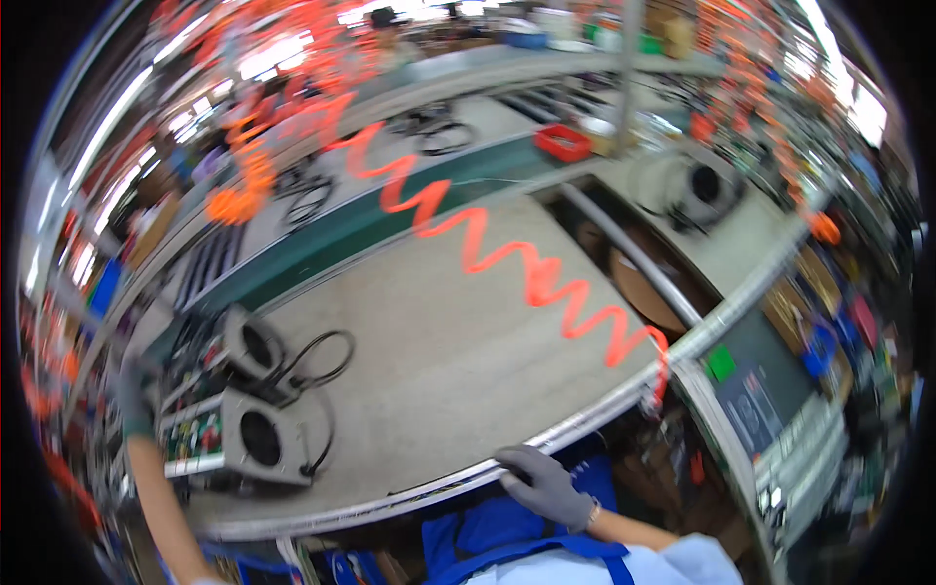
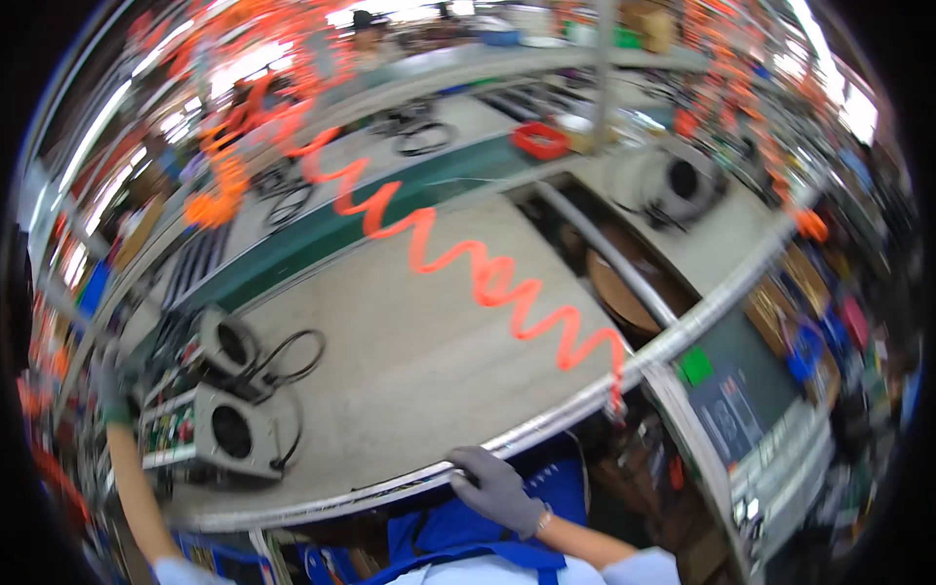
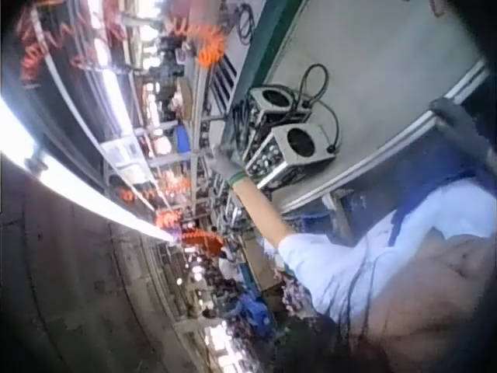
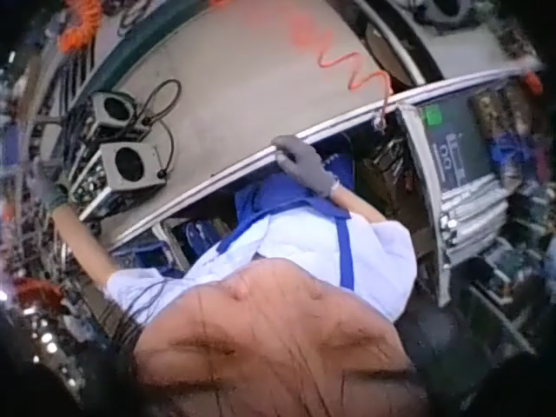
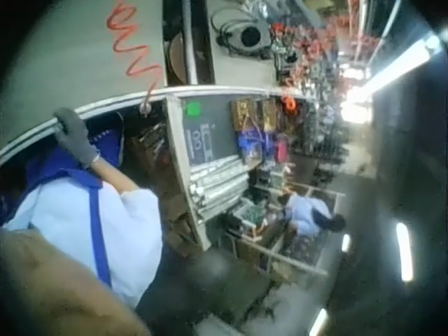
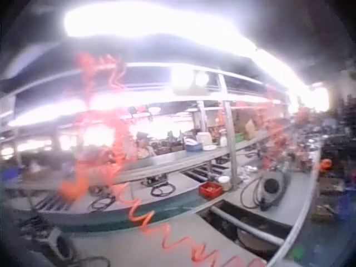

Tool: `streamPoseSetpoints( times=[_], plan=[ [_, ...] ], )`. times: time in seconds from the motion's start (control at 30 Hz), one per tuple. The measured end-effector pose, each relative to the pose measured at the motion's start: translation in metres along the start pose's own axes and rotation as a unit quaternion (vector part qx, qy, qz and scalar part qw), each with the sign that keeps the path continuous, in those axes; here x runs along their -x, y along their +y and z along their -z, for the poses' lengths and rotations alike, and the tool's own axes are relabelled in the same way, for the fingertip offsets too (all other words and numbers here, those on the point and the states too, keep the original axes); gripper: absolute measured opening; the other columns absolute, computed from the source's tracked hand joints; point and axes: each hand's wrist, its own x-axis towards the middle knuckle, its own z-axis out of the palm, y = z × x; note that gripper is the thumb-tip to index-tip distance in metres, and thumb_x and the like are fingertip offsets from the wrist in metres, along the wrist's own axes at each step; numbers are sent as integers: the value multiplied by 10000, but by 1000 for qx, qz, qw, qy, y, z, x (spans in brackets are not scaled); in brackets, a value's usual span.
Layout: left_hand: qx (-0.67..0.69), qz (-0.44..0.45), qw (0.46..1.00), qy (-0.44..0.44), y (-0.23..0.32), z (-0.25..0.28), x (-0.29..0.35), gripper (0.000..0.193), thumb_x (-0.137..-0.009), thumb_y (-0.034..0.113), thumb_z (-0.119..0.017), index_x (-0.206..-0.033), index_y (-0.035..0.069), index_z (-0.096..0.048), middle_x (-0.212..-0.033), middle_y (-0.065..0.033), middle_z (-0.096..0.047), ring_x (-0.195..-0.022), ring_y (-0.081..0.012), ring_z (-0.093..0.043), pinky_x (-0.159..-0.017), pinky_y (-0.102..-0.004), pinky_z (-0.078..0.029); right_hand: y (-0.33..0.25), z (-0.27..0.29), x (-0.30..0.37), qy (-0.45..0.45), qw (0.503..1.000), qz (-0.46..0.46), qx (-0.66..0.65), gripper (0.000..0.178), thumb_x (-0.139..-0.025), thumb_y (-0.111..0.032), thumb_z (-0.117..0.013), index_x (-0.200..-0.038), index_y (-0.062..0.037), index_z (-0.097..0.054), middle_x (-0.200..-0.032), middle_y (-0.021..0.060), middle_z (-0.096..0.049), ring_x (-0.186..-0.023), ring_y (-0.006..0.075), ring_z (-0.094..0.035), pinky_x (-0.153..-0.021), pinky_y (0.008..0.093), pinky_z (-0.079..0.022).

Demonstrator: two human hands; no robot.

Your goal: Assembling electronic units on a factory production line, connecting wires and fastening components with an air screwdriver.

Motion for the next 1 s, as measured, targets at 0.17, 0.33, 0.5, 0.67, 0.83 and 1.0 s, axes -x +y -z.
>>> streamPoseSetpoints(
  times=[0.17,0.33,0.5,0.67,0.83,1.0],
  plan=[
    [-109,-259,957,72,47,-174,81,470,-883,86,-564,-1332,-1,-455,-1279,-130,-526,-1212,-222,-495,-1017,-330,-376,-34,42,-16,26,997,72,27,298,-857,-156,-615,-1138,-59,-599,-1143,141,-596,-1016,288,-612,-854,339,-501],
    [-150,-398,886,-184,93,-411,190,387,-788,103,-597,-1162,16,-550,-1164,-167,-564,-1135,-342,-529,-988,-401,-387,-75,130,-33,128,971,159,129,301,-821,-58,-632,-1120,-24,-614,-1164,133,-613,-1058,262,-610,-898,337,-489],
    [-181,-379,847,-325,49,-587,241,518,-809,323,-627,-1236,55,-511,-1295,-193,-497,-1246,-371,-419,-1046,-498,-299,-31,225,-72,260,953,128,92,288,-861,-44,-543,-1139,17,-581,-1065,121,-620,-971,182,-604,-846,297,-478],
    [-228,-422,806,-347,33,-696,244,708,-822,419,-600,-1379,33,-393,-1439,-221,-345,-1335,-384,-305,-1115,-499,-199,87,319,-122,354,931,-92,1,464,-886,-213,-593,-1247,65,-505,-1026,99,-612,-841,137,-590,-747,264,-501],
    [-257,-350,841,-321,30,-726,240,770,-824,450,-575,-1369,-54,-370,-1459,-245,-309,-1379,-399,-236,-1144,-500,-140,226,471,-152,428,837,-237,245,744,-811,-495,-639,-1282,56,-470,-1122,258,-604,-1054,348,-587,-913,399,-451],
    [-259,-324,823,-389,46,-722,230,753,-841,383,-556,-1379,-83,-312,-1454,-288,-273,-1387,-408,-209,-1154,-496,-118,270,568,-219,535,787,-229,203,947,-733,-657,-653,-1262,102,-455,-1176,286,-573,-1116,378,-551,-951,394,-417]
  ],
)
